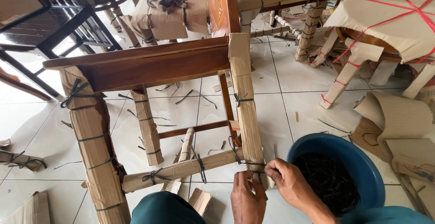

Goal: The person wraps a wooden chair leg with corrugated cardboard and secures it using black plastic ties. They repeatedly wrap the cardboard around the leg and tie it in place, working on one leg at a time.

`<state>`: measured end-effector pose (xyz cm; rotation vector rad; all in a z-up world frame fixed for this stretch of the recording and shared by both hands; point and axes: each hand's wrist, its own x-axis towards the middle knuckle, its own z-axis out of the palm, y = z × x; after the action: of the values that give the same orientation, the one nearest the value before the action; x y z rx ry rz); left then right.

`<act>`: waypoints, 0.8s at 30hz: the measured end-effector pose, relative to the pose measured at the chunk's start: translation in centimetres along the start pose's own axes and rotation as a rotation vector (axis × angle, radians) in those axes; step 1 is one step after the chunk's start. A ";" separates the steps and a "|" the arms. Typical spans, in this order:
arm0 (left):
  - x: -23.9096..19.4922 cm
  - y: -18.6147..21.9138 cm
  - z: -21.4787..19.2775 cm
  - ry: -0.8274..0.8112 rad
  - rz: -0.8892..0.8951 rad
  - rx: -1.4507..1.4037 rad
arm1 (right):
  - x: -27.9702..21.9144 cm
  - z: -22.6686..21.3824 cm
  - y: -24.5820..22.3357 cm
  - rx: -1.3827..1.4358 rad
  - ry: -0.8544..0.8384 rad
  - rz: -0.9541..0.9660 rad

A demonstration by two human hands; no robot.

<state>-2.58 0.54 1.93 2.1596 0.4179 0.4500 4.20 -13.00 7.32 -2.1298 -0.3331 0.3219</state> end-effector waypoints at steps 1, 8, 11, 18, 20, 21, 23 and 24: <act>-0.4 0.0 0.0 -0.026 -0.079 -0.004 | -0.1 0.1 0.3 0.021 -0.013 -0.032; -0.4 -1.2 1.3 -0.188 -0.201 0.159 | -0.2 -0.1 -0.6 0.060 -0.036 0.037; -0.5 -2.5 2.2 -0.247 -0.071 0.268 | 0.0 0.1 -0.3 0.041 -0.018 0.047; 0.7 -1.1 -1.6 -0.098 -0.062 -0.338 | 0.4 0.0 2.1 -0.147 0.129 -0.038; 1.0 -0.4 -2.6 -0.076 -0.152 -0.571 | 0.6 0.3 3.7 -0.231 0.174 -0.086; 1.1 -0.3 -2.7 -0.070 -0.264 -0.724 | 0.7 0.8 4.4 -0.277 0.200 -0.139; 1.1 -0.3 -2.7 -0.063 -0.377 -0.878 | 1.1 1.8 5.5 -0.323 0.227 -0.192; 1.1 -0.4 -2.5 -0.007 -0.423 -0.917 | 1.3 2.2 5.7 -0.313 0.216 -0.099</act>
<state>-2.84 2.98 3.20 1.1488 0.5185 0.3032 5.33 -13.89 1.22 -2.4177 -0.3804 -0.0221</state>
